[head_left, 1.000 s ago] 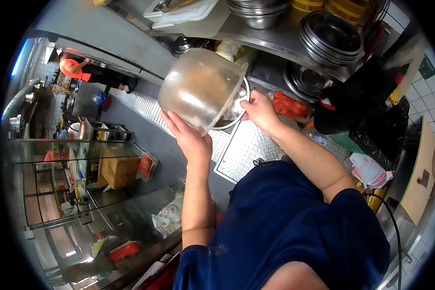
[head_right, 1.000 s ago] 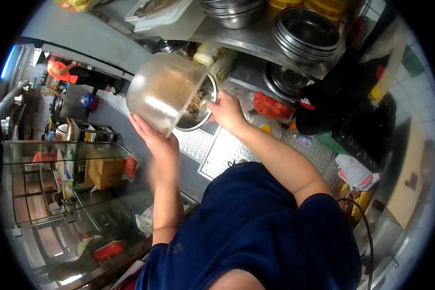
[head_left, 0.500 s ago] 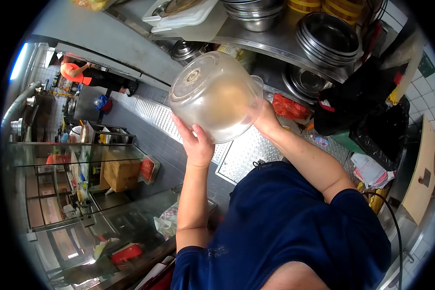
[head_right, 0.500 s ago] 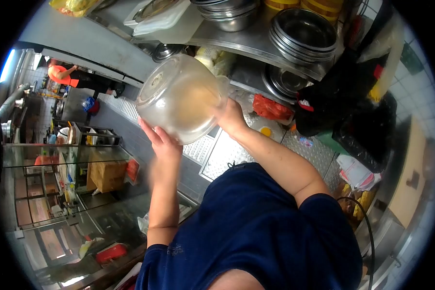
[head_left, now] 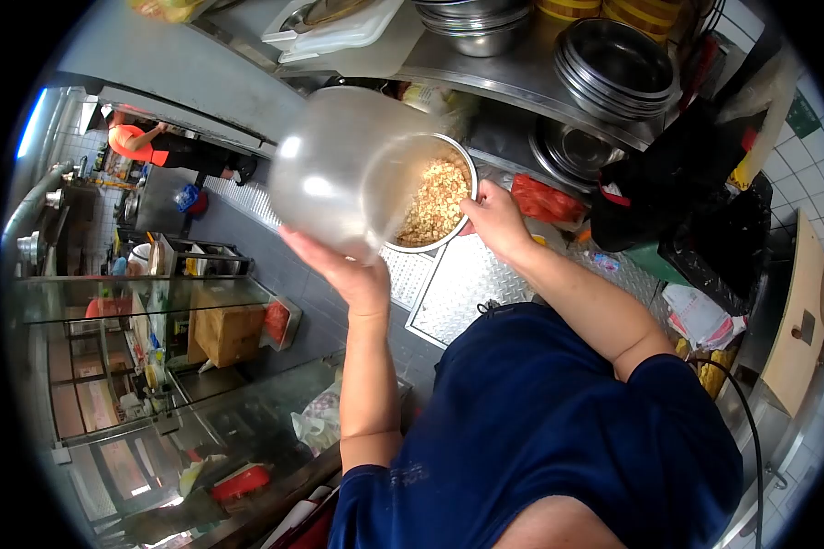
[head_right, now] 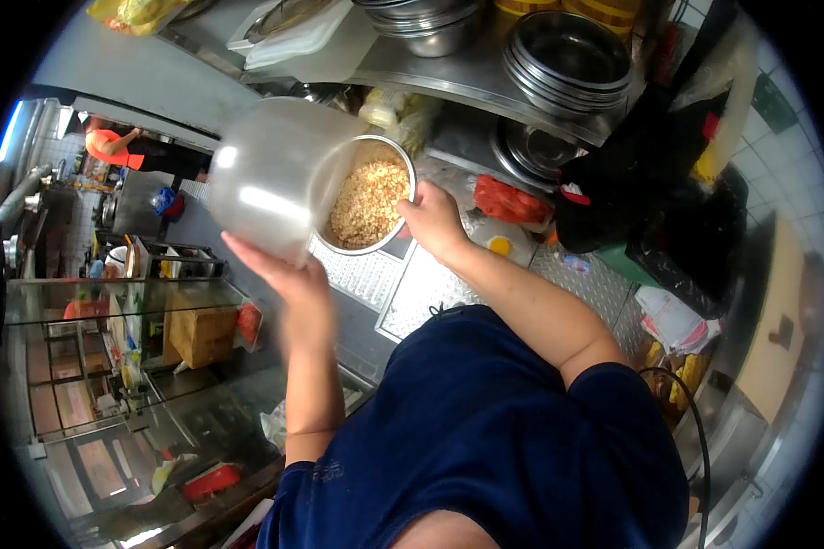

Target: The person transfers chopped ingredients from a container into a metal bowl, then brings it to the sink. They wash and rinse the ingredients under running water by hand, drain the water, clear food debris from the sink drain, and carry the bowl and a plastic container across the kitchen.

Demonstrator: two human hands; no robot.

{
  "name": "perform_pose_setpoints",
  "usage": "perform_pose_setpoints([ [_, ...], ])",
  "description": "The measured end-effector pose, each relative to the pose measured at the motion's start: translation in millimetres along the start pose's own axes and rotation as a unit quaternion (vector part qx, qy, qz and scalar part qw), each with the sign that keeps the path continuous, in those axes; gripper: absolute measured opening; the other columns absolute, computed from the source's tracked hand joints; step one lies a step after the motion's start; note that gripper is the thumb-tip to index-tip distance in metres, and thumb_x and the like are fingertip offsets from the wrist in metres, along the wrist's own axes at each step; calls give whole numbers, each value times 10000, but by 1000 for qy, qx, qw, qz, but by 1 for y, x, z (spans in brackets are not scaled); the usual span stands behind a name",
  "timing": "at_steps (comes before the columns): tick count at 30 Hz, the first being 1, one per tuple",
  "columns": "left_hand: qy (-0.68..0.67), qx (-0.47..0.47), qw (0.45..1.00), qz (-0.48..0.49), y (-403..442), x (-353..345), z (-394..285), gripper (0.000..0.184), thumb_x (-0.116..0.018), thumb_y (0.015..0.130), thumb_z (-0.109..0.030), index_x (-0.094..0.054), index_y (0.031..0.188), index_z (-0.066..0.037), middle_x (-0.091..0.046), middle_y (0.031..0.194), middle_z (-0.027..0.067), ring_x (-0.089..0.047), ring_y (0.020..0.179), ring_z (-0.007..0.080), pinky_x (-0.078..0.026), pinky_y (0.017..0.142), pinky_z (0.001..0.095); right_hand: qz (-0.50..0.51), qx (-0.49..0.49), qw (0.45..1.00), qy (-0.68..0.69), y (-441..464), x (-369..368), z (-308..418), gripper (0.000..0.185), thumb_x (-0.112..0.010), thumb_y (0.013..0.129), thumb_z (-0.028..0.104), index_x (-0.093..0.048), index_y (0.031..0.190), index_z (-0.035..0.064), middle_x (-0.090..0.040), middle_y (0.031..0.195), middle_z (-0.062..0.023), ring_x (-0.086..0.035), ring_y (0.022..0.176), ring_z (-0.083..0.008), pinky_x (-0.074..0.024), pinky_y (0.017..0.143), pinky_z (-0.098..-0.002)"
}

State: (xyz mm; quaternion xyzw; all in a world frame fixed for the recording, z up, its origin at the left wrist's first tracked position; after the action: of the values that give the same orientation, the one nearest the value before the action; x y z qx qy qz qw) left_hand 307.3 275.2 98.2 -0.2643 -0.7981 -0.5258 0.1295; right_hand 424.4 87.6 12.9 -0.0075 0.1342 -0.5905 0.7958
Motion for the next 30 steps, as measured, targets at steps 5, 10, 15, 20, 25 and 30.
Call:
perform_pose_setpoints([
  [5, -202, 323, 920, -98, 25, 27, -11, 876, -474, 826, 102, 9, 1547, -17, -178, 1530, 290, -412, 1329, 432, -595, 887, 434, -19, 12, 1000, 7, -4, 13, -13, 152, -638, 870, 94, -588, 910, -44, -646, 779, -103, -655, 592, -155, -543, 502, -284],
  [10, -354, 447, 813, -116, 11, 36, 22, 816, -418, 841, 116, -123, 1547, -170, -325, 1470, 186, -594, 1105, 314, -651, 623, 378, -22, -2, 1000, 10, -7, 21, -2, 99, -598, 898, 18, -580, 979, -37, -657, 839, -92, -659, 635, -136, -558, 531, -256],
  [15, -404, 489, 765, -110, -22, 38, 38, 841, -428, 836, 96, -70, 1559, -142, -252, 1503, 223, -571, 1138, 345, -646, 625, 430, -41, -11, 999, 13, -14, 27, -5, 110, -586, 907, 25, -594, 1008, -18, -660, 891, -81, -661, 692, -124, -563, 560, -251],
  [20, -438, 502, 738, -104, -19, 48, 26, 882, -448, 857, 80, 41, 1566, -110, -127, 1563, 253, -532, 1211, 380, -640, 638, 436, -41, -19, 998, 32, -18, 20, 0, 121, -569, 920, 51, -605, 1028, 9, -686, 946, -80, -673, 707, -127, -568, 586, -254],
  [25, -450, 489, 742, -92, -22, 55, 25, 866, -457, 880, 68, 42, 1566, -102, -133, 1566, 267, -540, 1203, 391, -634, 631, 427, -51, -14, 998, 28, -23, 19, -7, 116, -572, 914, 44, -596, 1024, 16, -688, 949, -81, -674, 700, -130, -562, 570, -254],
  [30, -432, 507, 742, -73, -21, 62, 32, 808, -418, 897, 50, 10, 1564, -105, -158, 1562, 289, -538, 1222, 458, -631, 644, 463, -92, -25, 995, 42, -30, 26, -12, 126, -601, 883, 7, -609, 1007, 24, -660, 890, -58, -622, 670, -106, -524, 546, -233],
])
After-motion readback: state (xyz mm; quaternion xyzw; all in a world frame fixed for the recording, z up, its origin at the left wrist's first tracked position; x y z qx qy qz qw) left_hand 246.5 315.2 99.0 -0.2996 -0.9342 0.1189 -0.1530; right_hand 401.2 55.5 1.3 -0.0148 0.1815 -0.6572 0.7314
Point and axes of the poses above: each hand's wrist, its own y-axis towards the middle knuckle, its own x-axis out of the back of the hand, z = x × y, the point moved 2 cm from there along y, towards the middle knuckle
